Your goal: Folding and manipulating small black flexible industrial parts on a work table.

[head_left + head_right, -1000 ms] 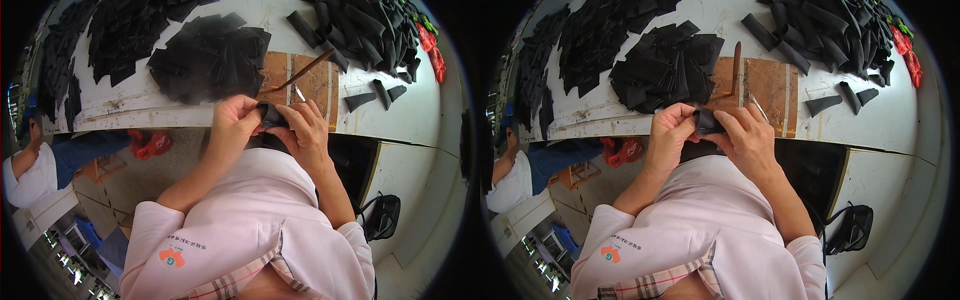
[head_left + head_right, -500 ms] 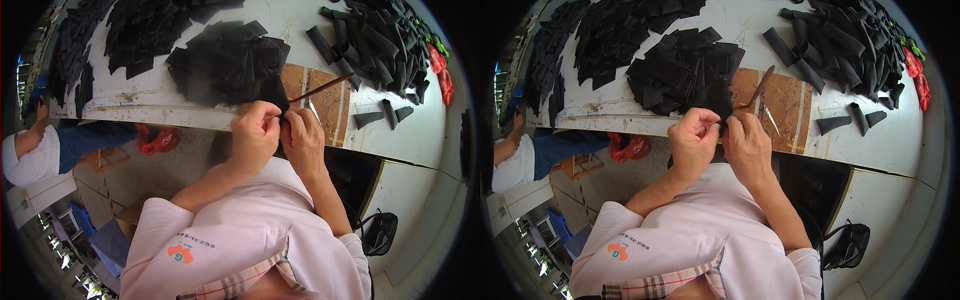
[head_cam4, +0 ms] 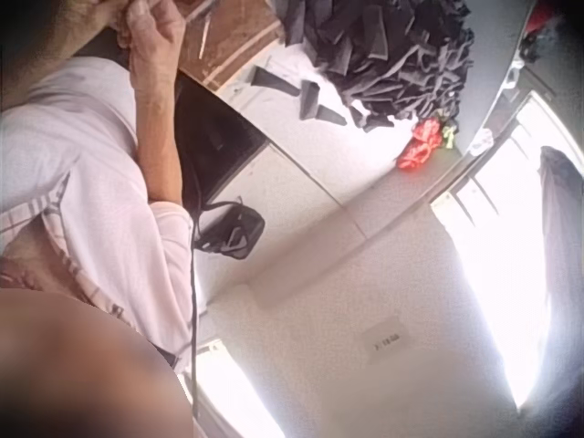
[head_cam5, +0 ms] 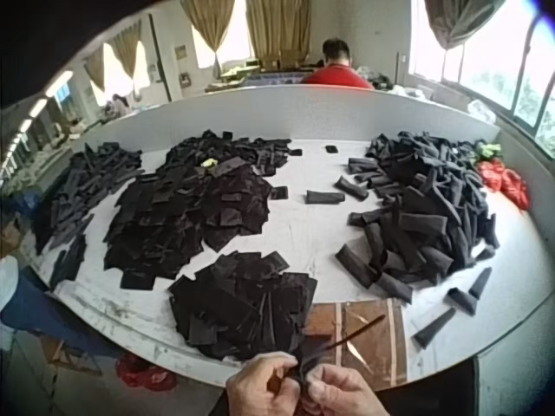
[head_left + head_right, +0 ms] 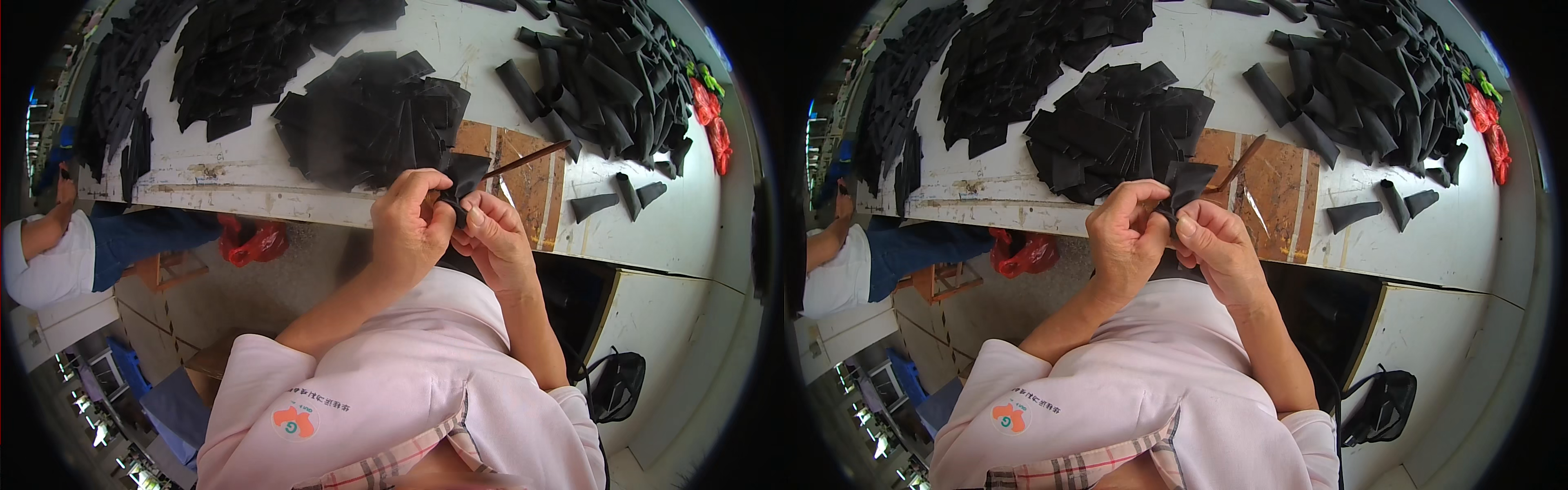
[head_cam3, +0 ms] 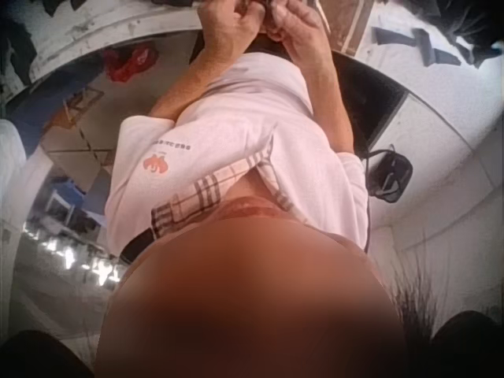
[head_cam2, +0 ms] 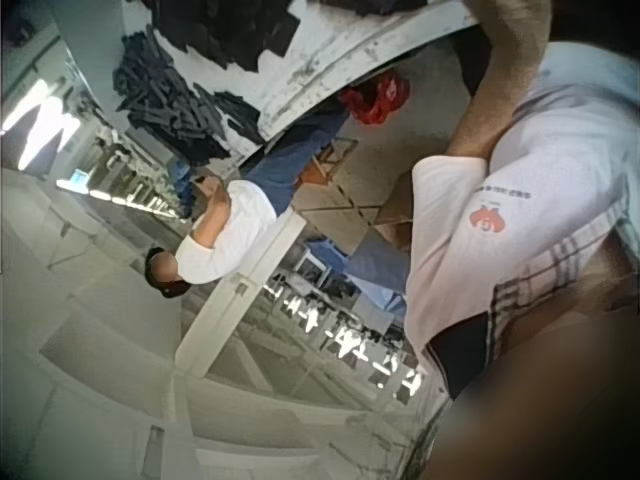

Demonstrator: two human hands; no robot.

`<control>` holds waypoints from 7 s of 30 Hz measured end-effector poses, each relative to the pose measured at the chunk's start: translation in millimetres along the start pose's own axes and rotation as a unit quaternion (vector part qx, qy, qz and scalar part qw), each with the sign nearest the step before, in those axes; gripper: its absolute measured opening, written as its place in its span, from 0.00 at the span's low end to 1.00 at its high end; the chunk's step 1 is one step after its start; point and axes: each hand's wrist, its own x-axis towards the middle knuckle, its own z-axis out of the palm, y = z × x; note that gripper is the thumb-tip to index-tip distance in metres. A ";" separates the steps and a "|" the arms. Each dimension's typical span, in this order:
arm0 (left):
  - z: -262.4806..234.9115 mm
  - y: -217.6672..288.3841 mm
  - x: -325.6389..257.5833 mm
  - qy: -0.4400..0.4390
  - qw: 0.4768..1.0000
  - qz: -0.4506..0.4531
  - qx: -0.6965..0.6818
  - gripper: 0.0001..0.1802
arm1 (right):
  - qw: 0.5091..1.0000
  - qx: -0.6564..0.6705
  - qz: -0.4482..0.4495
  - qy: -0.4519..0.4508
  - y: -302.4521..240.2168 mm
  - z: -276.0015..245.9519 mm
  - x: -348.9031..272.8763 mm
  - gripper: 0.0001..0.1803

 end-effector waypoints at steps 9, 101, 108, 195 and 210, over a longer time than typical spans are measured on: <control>-25.1 18.7 11.0 -0.295 0.740 -0.284 -0.533 0.23 | 0.997 -0.010 -0.049 -0.062 -7.8 -0.1 -14.0 0.07; 30.0 48.5 62.4 -0.157 0.939 0.062 -0.298 0.06 | 0.694 -0.680 -0.237 -0.018 -83.4 -19.9 16.5 0.09; 20.3 31.4 55.9 -0.093 0.882 -0.053 -0.458 0.07 | 0.611 -0.726 -0.313 -0.026 -71.4 -22.9 20.4 0.11; -6.7 16.0 -38.5 -0.092 0.987 -0.101 -0.090 0.02 | 0.745 -0.570 -0.335 0.091 3.5 -2.8 -42.8 0.17; 14.8 5.7 -56.6 -0.019 0.997 0.043 0.068 0.06 | 0.737 -0.582 -0.312 0.143 20.0 -9.0 -48.1 0.08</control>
